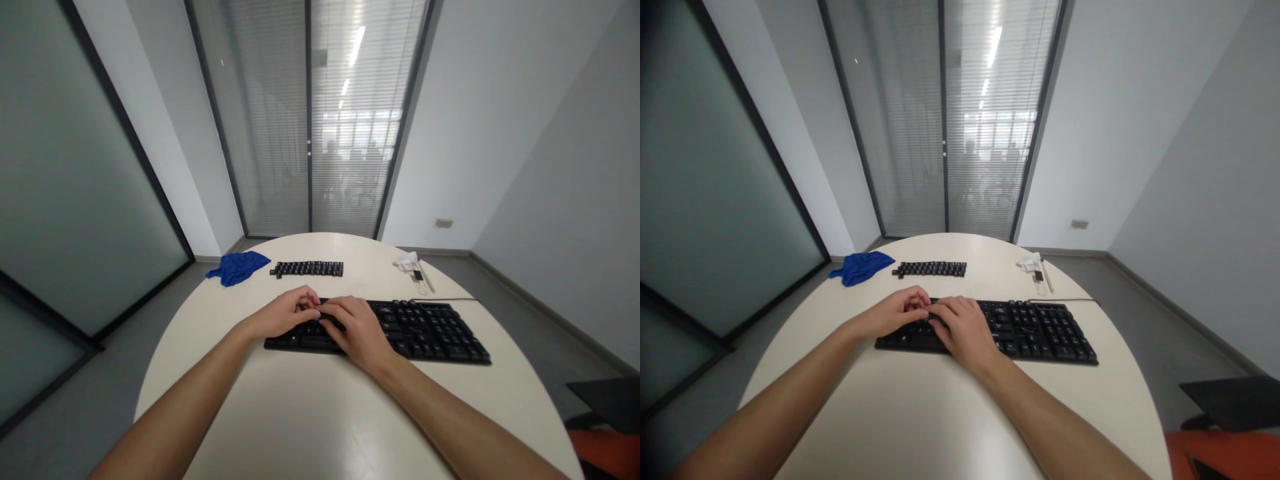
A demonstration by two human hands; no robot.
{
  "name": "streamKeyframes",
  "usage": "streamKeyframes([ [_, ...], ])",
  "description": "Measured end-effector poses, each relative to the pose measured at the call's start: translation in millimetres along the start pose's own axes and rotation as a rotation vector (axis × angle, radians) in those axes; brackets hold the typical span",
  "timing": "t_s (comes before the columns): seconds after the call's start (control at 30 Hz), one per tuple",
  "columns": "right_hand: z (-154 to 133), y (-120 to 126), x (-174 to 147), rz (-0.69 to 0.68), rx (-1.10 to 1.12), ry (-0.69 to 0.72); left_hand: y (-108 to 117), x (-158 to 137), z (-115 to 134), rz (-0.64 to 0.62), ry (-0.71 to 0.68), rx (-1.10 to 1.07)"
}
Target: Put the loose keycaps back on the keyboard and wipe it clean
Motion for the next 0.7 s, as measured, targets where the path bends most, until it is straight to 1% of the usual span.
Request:
streamKeyframes([
  [0.07, 1, -2, 0, -0.002, -0.011, -0.006, 0, -1, 1, 0.003, 0.022, 0.035],
  [0.13, 3, -4, -1, -0.001, -0.016, -0.030, 2, -1, 4, 0.025, 0.010, 0.130],
  [0.2, 6, -5, -1, 0.001, -0.022, -0.066, 4, -2, 10, 0.039, -0.034, 0.252],
  [0.3, 12, -8, -1, -0.005, -0.039, -0.122, 5, -4, 19, 0.026, -0.110, 0.453],
  [0.43, 18, -12, -2, -0.030, -0.053, -0.160, 3, -7, 22, -0.009, -0.142, 0.673],
  [0.5, 18, -13, -2, -0.042, -0.049, -0.161, 1, -7, 24, -0.024, -0.153, 0.709],
  [0.6, 14, -15, -1, -0.061, -0.032, -0.137, -1, -8, 27, -0.042, -0.154, 0.704],
  [0.7, 12, -15, -1, -0.080, -0.005, -0.129, 7, -10, 25, -0.037, -0.108, 0.712],
])
Point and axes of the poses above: each hand's wrist, its own x-axis towards the middle knuckle, its own y-axis out of the back of the hand, z = x × y, the point moved 8 cm from there along x, towards the middle knuckle, and after that the axes turned 15 degrees about -x, right-handed, at the moved point
